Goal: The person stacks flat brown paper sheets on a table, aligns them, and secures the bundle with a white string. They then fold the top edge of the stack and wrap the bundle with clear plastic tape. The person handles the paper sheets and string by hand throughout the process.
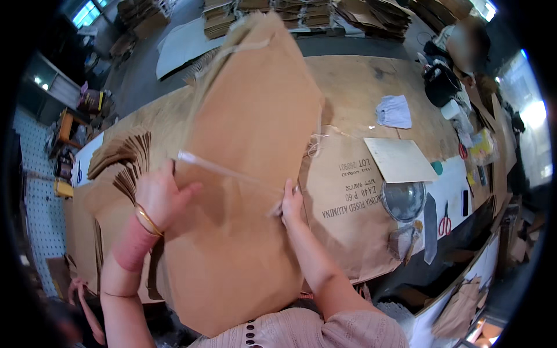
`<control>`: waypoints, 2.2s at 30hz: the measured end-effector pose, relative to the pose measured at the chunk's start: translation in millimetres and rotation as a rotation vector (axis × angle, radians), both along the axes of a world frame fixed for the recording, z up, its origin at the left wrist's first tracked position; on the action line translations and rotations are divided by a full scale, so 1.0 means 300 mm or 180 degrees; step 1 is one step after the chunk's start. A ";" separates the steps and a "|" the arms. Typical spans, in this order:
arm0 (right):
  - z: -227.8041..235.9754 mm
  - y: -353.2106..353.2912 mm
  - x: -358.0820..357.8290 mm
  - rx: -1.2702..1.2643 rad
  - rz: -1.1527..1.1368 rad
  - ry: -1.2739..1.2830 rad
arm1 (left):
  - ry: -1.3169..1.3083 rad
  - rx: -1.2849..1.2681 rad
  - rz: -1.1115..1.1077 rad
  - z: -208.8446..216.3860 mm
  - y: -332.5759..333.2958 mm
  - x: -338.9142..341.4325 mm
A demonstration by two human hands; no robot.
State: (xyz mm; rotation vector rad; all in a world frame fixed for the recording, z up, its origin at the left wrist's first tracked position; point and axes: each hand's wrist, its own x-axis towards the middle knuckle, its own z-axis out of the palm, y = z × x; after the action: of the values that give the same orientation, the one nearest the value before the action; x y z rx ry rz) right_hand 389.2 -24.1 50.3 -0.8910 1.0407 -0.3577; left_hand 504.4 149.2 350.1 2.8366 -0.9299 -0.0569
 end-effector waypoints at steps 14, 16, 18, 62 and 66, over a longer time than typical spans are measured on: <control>0.747 -1.301 0.752 -0.3709 0.0182 0.0733 | 0.1106 -0.2450 0.0089 0.048 -0.701 0.884; 0.629 -1.315 0.744 -0.3437 0.0895 0.1389 | 0.0333 -0.1790 0.0557 -0.170 -0.790 0.923; 0.351 -1.345 0.712 -0.4175 0.1752 0.2015 | 0.1270 -0.1468 0.0666 -0.447 -0.812 0.951; 1.269 -0.123 -0.504 -0.2900 0.3495 -0.4189 | 0.2618 -0.0290 0.1101 -1.039 0.541 -0.755; 1.043 -0.090 -0.525 -0.2399 0.2896 -0.3821 | 0.0386 -0.0389 -0.0457 -1.129 0.714 -0.863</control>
State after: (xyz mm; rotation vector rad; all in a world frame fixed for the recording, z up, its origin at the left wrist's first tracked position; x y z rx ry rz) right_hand 231.7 -51.0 363.0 -1.4122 -0.6830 -0.4034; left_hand 245.6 363.2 11.5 2.6196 -1.0697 -0.1802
